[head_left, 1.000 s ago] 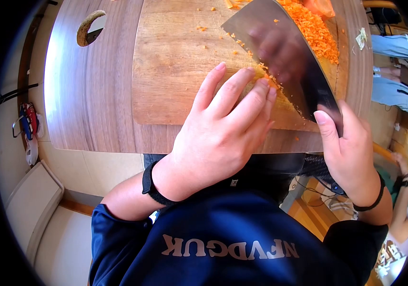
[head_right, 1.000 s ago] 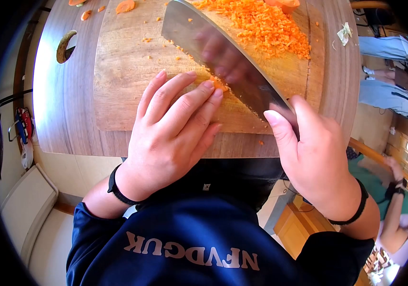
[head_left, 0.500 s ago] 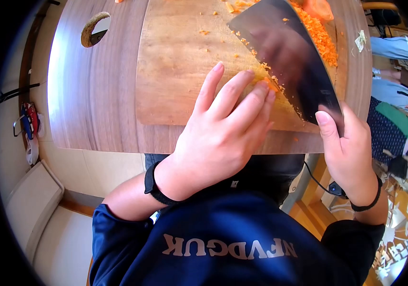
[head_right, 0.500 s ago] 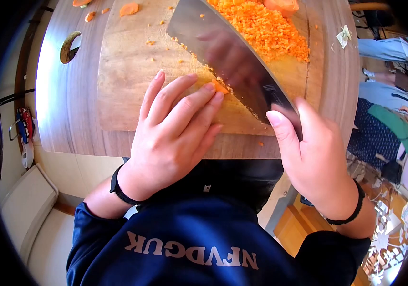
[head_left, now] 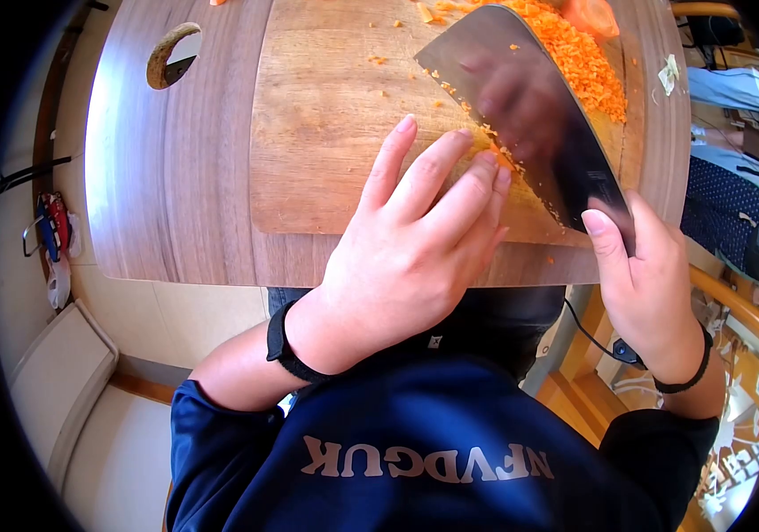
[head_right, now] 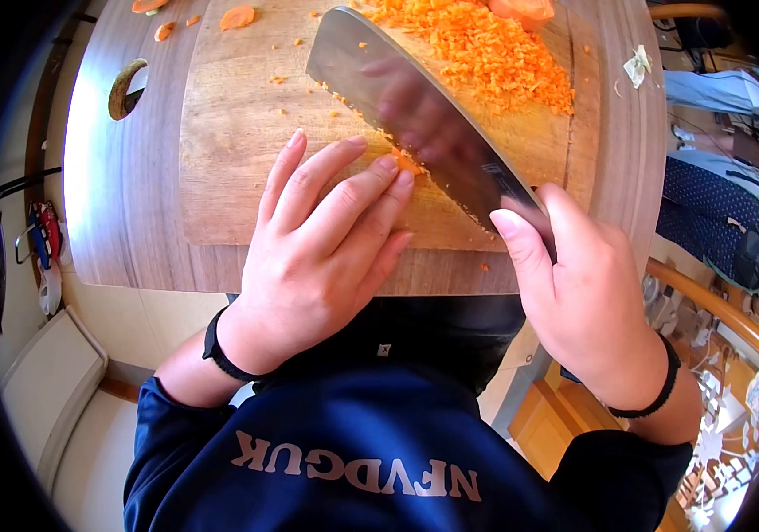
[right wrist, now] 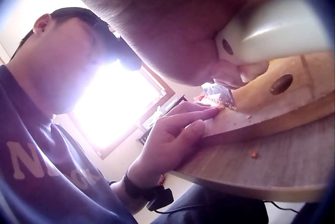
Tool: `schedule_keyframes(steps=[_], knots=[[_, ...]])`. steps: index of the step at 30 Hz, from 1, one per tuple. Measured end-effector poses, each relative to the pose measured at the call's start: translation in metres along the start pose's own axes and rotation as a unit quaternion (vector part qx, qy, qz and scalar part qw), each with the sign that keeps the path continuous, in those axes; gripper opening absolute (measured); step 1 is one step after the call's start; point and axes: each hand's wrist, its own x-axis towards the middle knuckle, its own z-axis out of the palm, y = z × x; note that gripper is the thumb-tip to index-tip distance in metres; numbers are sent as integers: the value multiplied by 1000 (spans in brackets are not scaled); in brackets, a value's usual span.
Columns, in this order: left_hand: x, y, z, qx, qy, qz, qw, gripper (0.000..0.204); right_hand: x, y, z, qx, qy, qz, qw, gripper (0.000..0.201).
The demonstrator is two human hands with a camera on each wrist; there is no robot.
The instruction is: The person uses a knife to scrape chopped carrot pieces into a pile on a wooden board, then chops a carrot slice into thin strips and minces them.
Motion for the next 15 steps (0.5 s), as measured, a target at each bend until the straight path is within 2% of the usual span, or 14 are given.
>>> schedule_keyframes(steps=[15], knots=[[10, -10, 1, -6, -5, -6, 1000, 45, 12, 7, 8, 22, 4, -7, 1000, 27]])
